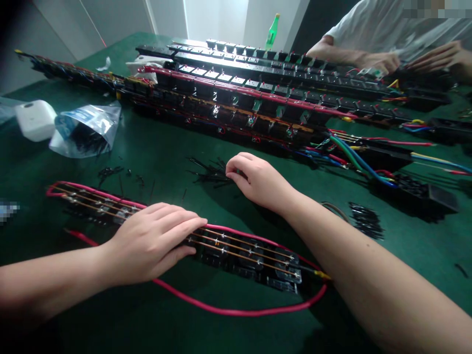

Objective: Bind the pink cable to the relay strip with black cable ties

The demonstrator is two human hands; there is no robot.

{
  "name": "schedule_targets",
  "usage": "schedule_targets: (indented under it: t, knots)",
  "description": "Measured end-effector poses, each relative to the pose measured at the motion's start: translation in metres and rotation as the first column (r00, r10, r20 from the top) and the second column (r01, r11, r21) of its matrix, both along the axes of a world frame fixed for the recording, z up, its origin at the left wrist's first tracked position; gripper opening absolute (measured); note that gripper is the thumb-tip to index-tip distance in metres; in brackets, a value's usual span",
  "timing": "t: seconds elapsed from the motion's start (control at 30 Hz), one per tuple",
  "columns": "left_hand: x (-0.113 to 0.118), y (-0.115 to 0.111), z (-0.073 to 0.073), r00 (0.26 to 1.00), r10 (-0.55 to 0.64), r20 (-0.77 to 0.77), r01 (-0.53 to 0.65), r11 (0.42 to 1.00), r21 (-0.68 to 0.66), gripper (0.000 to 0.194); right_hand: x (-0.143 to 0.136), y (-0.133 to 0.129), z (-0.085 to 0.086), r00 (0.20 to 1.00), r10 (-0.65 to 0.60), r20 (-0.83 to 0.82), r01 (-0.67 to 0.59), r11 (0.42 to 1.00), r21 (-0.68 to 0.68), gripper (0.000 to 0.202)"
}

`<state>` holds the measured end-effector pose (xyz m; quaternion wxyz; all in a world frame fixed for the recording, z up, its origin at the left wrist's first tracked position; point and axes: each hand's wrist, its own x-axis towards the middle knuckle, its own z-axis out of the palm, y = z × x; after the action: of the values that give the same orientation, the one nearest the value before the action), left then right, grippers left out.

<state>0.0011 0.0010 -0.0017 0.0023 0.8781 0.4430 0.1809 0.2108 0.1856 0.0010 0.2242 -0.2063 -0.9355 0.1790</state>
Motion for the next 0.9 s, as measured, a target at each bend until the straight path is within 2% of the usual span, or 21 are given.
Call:
schedule_targets:
  t: [0.1,0.23,0.3,0.37,0.43,0.5,0.57,0.63,0.7,0.77,0.9]
  knots:
    - [0.000,0.000,0.000,0.999,0.009,0.037,-0.008,1.000,-0.022,0.029,0.007,-0.006,0.018,1.000,-0.015,-0.020,0.014,0.999,-0.048,0.003]
    - [0.000,0.001,0.001,0.995,0.025,0.091,-0.021,0.999,-0.050,0.030,0.017,-0.027,0.050,0.998,-0.028,-0.062,0.010,0.964,-0.267,0.006]
    - [0.001,0.000,0.001,0.994,0.034,0.102,-0.028,0.998,-0.060,0.030,0.020,-0.047,0.062,0.997,0.029,-0.078,-0.050,0.960,-0.276,0.005]
    - [0.002,-0.002,0.002,0.994,0.044,0.100,-0.037,0.997,-0.074,0.030,0.022,-0.072,0.067,0.994,0.049,-0.099,-0.073,0.965,-0.254,0.010]
    - [0.003,-0.005,0.002,0.993,0.060,0.102,-0.050,0.994,-0.094,0.032,0.023,-0.100,0.063,0.991,0.044,-0.124,-0.072,0.971,-0.228,0.015]
    - [0.004,-0.009,0.002,0.992,0.071,0.106,-0.060,0.992,-0.108,0.032,0.023,-0.127,0.052,0.985,0.041,-0.170,-0.071,0.983,-0.172,0.018]
    - [0.005,-0.013,0.003,0.991,0.065,0.116,-0.055,0.994,-0.093,0.032,0.023,-0.149,0.038,0.983,0.078,-0.163,-0.082,0.997,-0.016,0.014]
    - [0.006,-0.017,0.003,0.990,0.020,0.140,-0.018,1.000,-0.020,0.034,0.023,-0.165,0.027,0.987,0.090,-0.133,-0.070,0.987,0.147,0.011]
    - [0.008,-0.020,0.004,0.980,-0.049,0.195,0.029,0.994,0.108,0.027,0.025,-0.172,0.021,0.987,0.097,-0.129,-0.068,0.975,0.213,0.012]
    - [0.009,-0.023,0.004,0.961,-0.128,0.247,0.076,0.974,0.213,0.016,0.028,-0.173,0.018,0.982,0.105,-0.155,-0.074,0.978,0.194,0.012]
    - [0.010,-0.022,0.005,0.925,-0.249,0.285,0.189,0.956,0.224,0.013,0.028,-0.164,0.015,0.965,0.141,-0.222,-0.116,0.985,0.124,0.010]
